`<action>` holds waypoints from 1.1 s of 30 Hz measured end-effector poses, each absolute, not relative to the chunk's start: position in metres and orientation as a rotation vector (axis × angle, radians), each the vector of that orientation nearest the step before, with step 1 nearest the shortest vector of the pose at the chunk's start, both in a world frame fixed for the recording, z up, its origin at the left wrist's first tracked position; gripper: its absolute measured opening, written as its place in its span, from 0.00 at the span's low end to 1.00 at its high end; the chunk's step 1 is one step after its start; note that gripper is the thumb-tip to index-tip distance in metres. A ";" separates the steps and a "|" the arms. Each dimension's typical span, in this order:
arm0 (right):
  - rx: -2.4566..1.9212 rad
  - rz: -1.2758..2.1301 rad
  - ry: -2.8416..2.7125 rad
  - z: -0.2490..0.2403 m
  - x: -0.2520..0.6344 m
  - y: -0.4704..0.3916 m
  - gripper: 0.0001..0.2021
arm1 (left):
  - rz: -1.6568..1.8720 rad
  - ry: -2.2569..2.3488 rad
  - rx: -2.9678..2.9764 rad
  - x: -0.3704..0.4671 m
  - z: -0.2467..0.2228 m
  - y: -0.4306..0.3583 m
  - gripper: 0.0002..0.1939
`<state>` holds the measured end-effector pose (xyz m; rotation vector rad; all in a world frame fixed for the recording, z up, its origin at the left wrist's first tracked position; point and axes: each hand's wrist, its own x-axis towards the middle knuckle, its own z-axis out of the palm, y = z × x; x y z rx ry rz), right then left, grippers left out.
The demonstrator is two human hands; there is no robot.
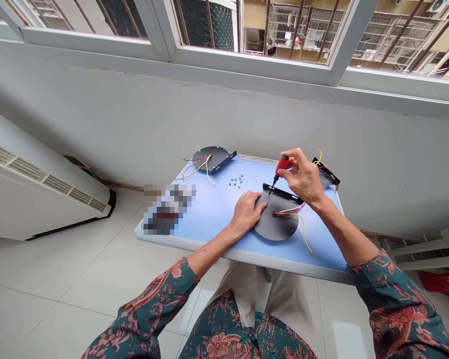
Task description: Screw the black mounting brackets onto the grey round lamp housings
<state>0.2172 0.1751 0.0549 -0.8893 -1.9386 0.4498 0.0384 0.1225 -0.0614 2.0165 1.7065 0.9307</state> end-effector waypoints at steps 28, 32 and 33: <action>-1.269 -0.104 -1.851 0.052 0.265 0.139 0.09 | 1.192 1.405 1.876 0.133 -0.041 0.124 0.19; -1.204 -0.036 -1.891 0.055 0.269 0.149 0.11 | 1.080 1.391 1.953 0.131 -0.035 0.126 0.15; -1.176 0.018 -1.904 0.055 0.272 0.151 0.11 | 1.064 1.381 1.937 0.130 -0.034 0.127 0.13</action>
